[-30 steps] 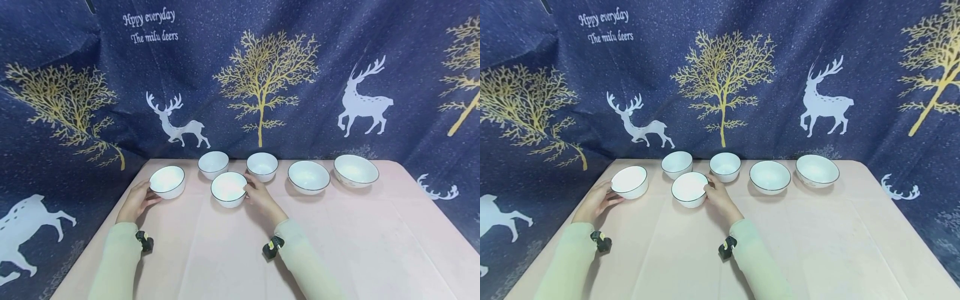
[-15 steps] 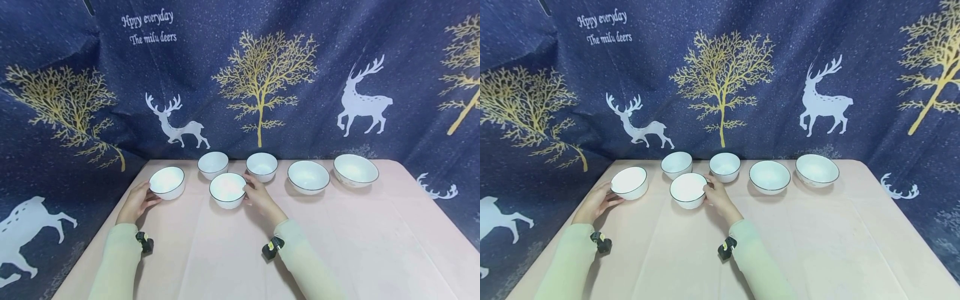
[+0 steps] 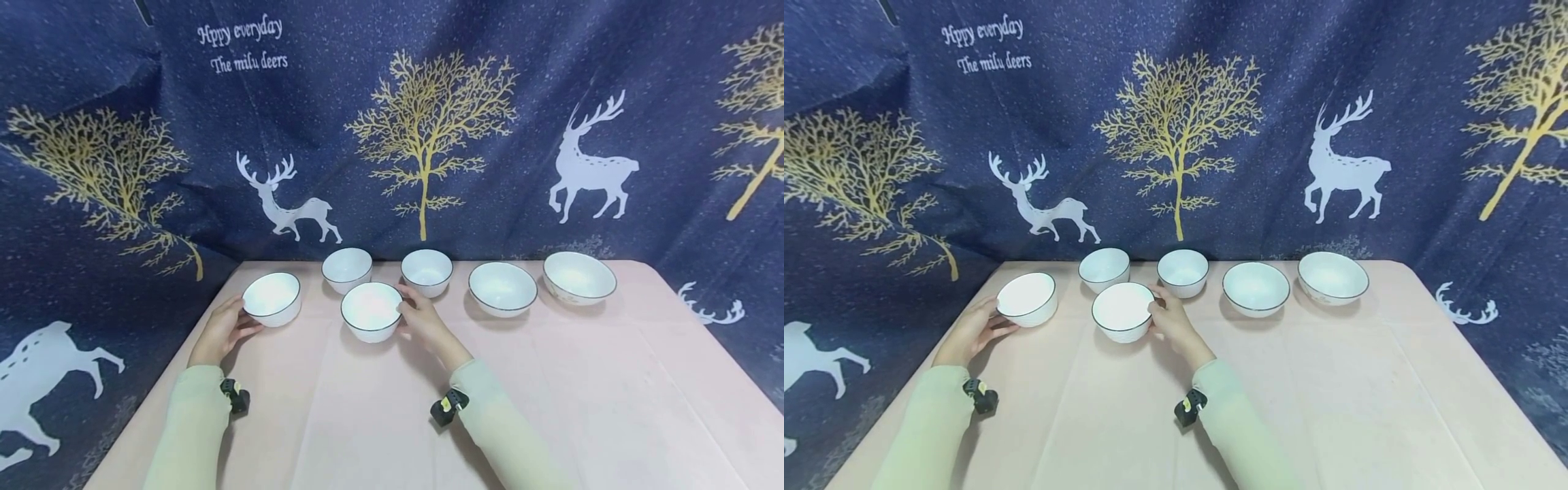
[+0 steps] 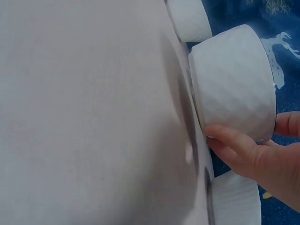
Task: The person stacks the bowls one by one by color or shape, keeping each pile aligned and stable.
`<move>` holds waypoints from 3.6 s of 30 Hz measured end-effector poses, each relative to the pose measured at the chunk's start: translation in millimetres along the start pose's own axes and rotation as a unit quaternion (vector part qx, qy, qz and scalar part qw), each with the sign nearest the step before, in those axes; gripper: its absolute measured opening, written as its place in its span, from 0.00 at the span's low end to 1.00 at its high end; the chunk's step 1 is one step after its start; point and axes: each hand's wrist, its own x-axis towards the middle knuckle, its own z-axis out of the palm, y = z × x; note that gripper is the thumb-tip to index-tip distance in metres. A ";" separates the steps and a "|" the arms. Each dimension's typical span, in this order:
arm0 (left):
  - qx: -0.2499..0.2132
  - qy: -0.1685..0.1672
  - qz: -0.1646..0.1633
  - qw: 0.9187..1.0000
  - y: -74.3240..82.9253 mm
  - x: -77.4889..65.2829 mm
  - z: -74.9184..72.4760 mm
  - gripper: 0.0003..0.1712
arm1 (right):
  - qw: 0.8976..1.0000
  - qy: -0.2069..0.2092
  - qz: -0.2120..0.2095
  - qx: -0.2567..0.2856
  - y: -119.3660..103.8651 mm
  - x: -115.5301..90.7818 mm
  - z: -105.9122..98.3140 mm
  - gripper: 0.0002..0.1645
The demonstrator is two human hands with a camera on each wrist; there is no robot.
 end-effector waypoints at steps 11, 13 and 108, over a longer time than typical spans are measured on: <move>-0.006 -0.001 -0.005 1.000 2.2 0.0 0.8 0.32 | 1.000 -0.001 0.000 -0.008 -2.0 -6.8 -2.7 0.31; -0.009 -0.001 -0.005 1.000 2.4 0.0 1.0 0.32 | 1.000 -0.003 -0.005 -0.006 -1.6 -8.5 -2.8 0.32; -0.031 0.054 -0.025 0.998 9.6 0.3 6.6 0.30 | 0.990 -0.140 0.017 0.021 16.4 -36.8 -9.5 0.54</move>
